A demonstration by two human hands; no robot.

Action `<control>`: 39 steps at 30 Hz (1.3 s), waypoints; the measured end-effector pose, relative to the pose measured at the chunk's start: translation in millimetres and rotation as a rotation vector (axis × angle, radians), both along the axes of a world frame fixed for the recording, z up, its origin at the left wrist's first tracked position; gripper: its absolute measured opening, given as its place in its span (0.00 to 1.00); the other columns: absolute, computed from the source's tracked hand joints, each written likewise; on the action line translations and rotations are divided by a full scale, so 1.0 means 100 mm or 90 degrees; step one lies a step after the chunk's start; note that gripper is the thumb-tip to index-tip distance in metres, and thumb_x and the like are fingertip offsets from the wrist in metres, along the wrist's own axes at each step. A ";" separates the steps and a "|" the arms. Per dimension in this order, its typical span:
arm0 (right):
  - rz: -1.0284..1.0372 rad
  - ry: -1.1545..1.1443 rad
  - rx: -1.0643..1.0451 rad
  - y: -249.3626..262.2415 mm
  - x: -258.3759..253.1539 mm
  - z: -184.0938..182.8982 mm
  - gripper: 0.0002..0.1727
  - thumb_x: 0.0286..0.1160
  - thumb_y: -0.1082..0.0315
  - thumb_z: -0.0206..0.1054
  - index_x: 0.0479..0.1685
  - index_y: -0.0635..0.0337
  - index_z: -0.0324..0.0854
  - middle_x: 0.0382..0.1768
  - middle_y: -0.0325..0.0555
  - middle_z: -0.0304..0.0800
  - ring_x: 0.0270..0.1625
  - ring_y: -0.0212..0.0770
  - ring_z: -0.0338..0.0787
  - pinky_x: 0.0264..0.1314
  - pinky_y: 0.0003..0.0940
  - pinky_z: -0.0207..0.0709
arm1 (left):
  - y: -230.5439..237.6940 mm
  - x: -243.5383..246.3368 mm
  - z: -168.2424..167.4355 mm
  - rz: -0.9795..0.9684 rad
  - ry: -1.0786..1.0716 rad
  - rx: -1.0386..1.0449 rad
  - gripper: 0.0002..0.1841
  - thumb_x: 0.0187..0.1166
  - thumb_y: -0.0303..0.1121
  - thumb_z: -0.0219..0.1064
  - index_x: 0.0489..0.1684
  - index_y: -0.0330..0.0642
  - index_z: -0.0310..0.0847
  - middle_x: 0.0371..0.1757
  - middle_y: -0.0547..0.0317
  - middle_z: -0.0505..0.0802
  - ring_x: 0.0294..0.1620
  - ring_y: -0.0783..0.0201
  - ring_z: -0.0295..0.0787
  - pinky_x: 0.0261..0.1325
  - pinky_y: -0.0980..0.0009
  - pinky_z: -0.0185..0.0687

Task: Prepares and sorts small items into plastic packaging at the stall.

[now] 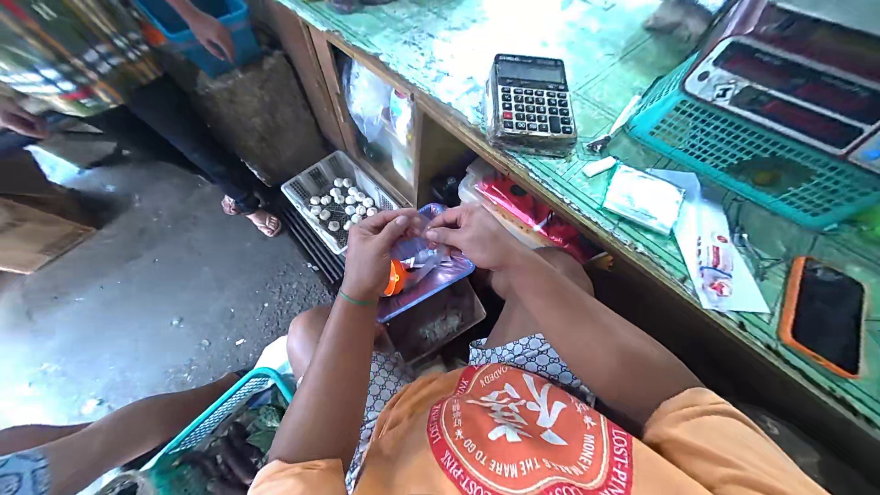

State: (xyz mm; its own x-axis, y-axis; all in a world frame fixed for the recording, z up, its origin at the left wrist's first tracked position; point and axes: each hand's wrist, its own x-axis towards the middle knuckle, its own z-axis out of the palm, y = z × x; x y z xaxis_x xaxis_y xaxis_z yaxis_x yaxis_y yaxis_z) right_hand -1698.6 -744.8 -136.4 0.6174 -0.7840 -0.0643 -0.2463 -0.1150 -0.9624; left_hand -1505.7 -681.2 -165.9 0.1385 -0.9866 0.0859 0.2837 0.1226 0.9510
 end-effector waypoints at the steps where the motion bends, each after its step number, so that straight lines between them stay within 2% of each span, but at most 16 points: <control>1: 0.008 -0.010 0.009 -0.04 -0.02 -0.03 0.09 0.83 0.69 0.67 0.43 0.63 0.91 0.32 0.42 0.93 0.25 0.30 0.83 0.29 0.25 0.79 | -0.01 0.01 -0.02 0.003 0.021 0.012 0.15 0.91 0.31 0.54 0.58 0.35 0.88 0.46 0.53 0.95 0.42 0.65 0.92 0.53 0.66 0.90; 5: 0.018 -0.041 0.018 -0.22 -0.07 -0.20 0.07 0.81 0.71 0.68 0.39 0.63 0.91 0.28 0.43 0.92 0.22 0.29 0.81 0.26 0.24 0.76 | -0.11 0.05 -0.04 0.018 -0.094 0.030 0.24 0.95 0.42 0.46 0.64 0.36 0.86 0.54 0.54 0.95 0.48 0.66 0.93 0.58 0.68 0.88; 7: 0.014 -0.030 0.026 -0.34 -0.06 -0.30 0.07 0.80 0.70 0.70 0.37 0.62 0.92 0.28 0.41 0.92 0.23 0.29 0.83 0.28 0.25 0.78 | -0.18 0.02 -0.01 -0.017 -0.198 0.043 0.22 0.92 0.44 0.54 0.67 0.38 0.85 0.55 0.55 0.95 0.49 0.66 0.93 0.57 0.66 0.89; 9: -0.007 -0.037 0.047 -0.42 -0.07 -0.42 0.08 0.80 0.68 0.70 0.36 0.62 0.92 0.28 0.42 0.92 0.24 0.31 0.84 0.29 0.27 0.80 | -0.27 -0.08 -0.01 -0.041 -0.275 0.044 0.17 0.82 0.36 0.69 0.63 0.38 0.86 0.51 0.54 0.95 0.45 0.64 0.93 0.50 0.65 0.92; 11: -0.039 -0.102 0.105 -0.47 -0.10 -0.55 0.10 0.83 0.67 0.66 0.39 0.64 0.90 0.29 0.44 0.92 0.26 0.32 0.86 0.29 0.28 0.82 | -0.36 -0.21 -0.14 -0.096 -0.297 0.031 0.25 0.74 0.36 0.75 0.70 0.40 0.80 0.59 0.54 0.91 0.52 0.63 0.92 0.55 0.63 0.91; 12: -0.056 -0.142 0.146 -0.49 -0.13 -0.60 0.12 0.86 0.66 0.63 0.43 0.65 0.88 0.32 0.45 0.92 0.28 0.33 0.88 0.32 0.29 0.85 | -0.40 -0.29 -0.26 -0.133 -0.286 0.046 0.31 0.71 0.38 0.77 0.76 0.41 0.75 0.63 0.55 0.90 0.55 0.63 0.91 0.58 0.63 0.91; 13: -0.079 -0.179 0.185 -0.51 -0.15 -0.63 0.13 0.88 0.66 0.60 0.46 0.65 0.87 0.35 0.46 0.94 0.31 0.35 0.91 0.35 0.31 0.88 | -0.41 -0.39 -0.42 -0.150 -0.255 0.072 0.30 0.71 0.35 0.77 0.74 0.41 0.76 0.59 0.55 0.91 0.52 0.63 0.91 0.56 0.63 0.92; 16: -0.166 -0.255 0.234 -0.67 -0.24 -0.61 0.13 0.90 0.68 0.57 0.49 0.67 0.86 0.41 0.49 0.95 0.39 0.40 0.95 0.43 0.36 0.91 | -0.34 -0.47 -0.86 -0.089 -0.156 0.125 0.11 0.81 0.27 0.68 0.57 0.34 0.88 0.37 0.50 0.94 0.31 0.61 0.92 0.36 0.64 0.92; 19: -0.273 -0.254 0.234 -0.78 -0.36 -0.64 0.14 0.91 0.68 0.54 0.49 0.66 0.85 0.39 0.47 0.95 0.37 0.39 0.95 0.42 0.36 0.91 | -0.24 -0.23 -1.01 -0.083 -0.146 0.123 0.14 0.87 0.32 0.62 0.58 0.34 0.90 0.34 0.52 0.94 0.27 0.65 0.87 0.32 0.69 0.86; 23: -0.297 -0.245 0.268 -0.81 -0.31 -0.70 0.15 0.92 0.66 0.53 0.49 0.66 0.84 0.38 0.47 0.94 0.37 0.40 0.95 0.43 0.36 0.91 | -0.23 0.12 -1.01 -0.046 -0.177 0.071 0.18 0.91 0.36 0.56 0.64 0.37 0.88 0.52 0.51 0.95 0.36 0.62 0.91 0.44 0.65 0.90; 27: -0.307 -0.203 0.342 -0.74 -0.14 -0.89 0.14 0.93 0.62 0.53 0.50 0.61 0.83 0.36 0.42 0.92 0.34 0.37 0.93 0.42 0.35 0.91 | -0.38 0.23 -1.07 0.131 -0.009 0.058 0.04 0.77 0.28 0.73 0.43 0.41 0.92 0.42 0.56 0.96 0.37 0.64 0.92 0.47 0.66 0.91; 31: -0.277 -0.126 0.411 -0.72 -0.03 -1.12 0.17 0.95 0.58 0.49 0.55 0.57 0.81 0.40 0.41 0.91 0.39 0.38 0.92 0.49 0.39 0.90 | -0.60 0.43 -1.25 0.115 0.055 0.158 0.09 0.86 0.31 0.62 0.45 0.39 0.88 0.41 0.58 0.94 0.40 0.64 0.92 0.51 0.63 0.91; 33: -0.285 -0.090 0.389 -0.75 -0.03 -1.18 0.21 0.96 0.56 0.42 0.59 0.56 0.81 0.44 0.41 0.91 0.41 0.38 0.92 0.48 0.39 0.89 | -0.71 0.58 -1.49 0.081 0.046 0.155 0.10 0.86 0.27 0.61 0.50 0.31 0.89 0.43 0.51 0.96 0.43 0.61 0.94 0.54 0.61 0.91; 35: -0.310 -0.036 0.310 -0.82 -0.05 -1.16 0.22 0.96 0.55 0.42 0.66 0.54 0.79 0.50 0.40 0.91 0.43 0.37 0.91 0.46 0.36 0.88 | -0.75 0.70 -1.73 0.113 0.038 0.155 0.07 0.81 0.23 0.67 0.48 0.30 0.89 0.40 0.50 0.95 0.39 0.61 0.94 0.50 0.62 0.93; 37: -0.328 0.048 0.147 -0.87 0.02 -1.05 0.17 0.92 0.60 0.52 0.67 0.55 0.79 0.52 0.40 0.90 0.38 0.34 0.89 0.39 0.32 0.85 | -0.74 0.84 -1.88 0.143 0.008 0.179 0.05 0.77 0.22 0.71 0.44 0.31 0.88 0.36 0.51 0.95 0.34 0.61 0.94 0.45 0.62 0.94; 39: -0.252 0.114 0.031 -0.85 0.28 -0.93 0.16 0.85 0.66 0.60 0.68 0.58 0.78 0.52 0.42 0.91 0.31 0.32 0.86 0.29 0.29 0.81 | -0.72 0.94 -1.90 0.109 -0.074 0.183 0.05 0.77 0.26 0.72 0.41 0.32 0.90 0.33 0.53 0.95 0.32 0.63 0.93 0.44 0.63 0.94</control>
